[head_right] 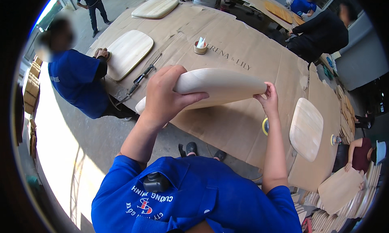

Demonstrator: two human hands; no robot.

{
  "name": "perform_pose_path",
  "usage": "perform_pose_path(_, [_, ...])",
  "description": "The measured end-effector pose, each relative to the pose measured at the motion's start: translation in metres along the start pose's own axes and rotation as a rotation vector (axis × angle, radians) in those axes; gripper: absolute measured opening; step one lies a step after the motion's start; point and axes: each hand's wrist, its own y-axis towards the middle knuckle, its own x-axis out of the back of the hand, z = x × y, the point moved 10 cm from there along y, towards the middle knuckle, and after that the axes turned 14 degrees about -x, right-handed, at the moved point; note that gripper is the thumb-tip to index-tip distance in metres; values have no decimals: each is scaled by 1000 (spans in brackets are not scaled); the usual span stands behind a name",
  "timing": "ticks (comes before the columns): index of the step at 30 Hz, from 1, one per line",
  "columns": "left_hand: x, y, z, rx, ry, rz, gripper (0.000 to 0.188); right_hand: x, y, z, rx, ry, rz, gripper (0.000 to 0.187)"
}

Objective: The person uses an orbital sander to smooth the surface of light-colored wooden pieces on a workbench. They move the sander across each piece, flip pieces over, and stack finished pieces while other workers perform similar tasks nearby.

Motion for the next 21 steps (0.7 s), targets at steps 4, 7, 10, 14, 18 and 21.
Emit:
perform_pose_path(4, [-18, 21, -21, -92, 44, -87, 49, -44, -63, 115, 407, -451, -235, 84])
perform_pose_path(7, [-37, 35, -43, -239, 6, -176, 49, -54, -87, 166, 505, -424, -302, 91])
perform_pose_path(10, [-51, 21, -37, -206, 35, -181, 50, -43, -85, 169, 430, -379, -301, 93])
perform_pose_path(14, [-48, -30, 9, -145, 171, -151, 56, -12, -76, 145, 370, -337, -336, 93])
perform_pose_path(18, [-31, -78, 50, -124, 283, -212, 63, 9, -80, 127, 373, -274, -365, 95])
perform_pose_path(21, [-30, -101, 68, -92, 243, -231, 64, 11, -88, 122, 375, -278, -373, 96])
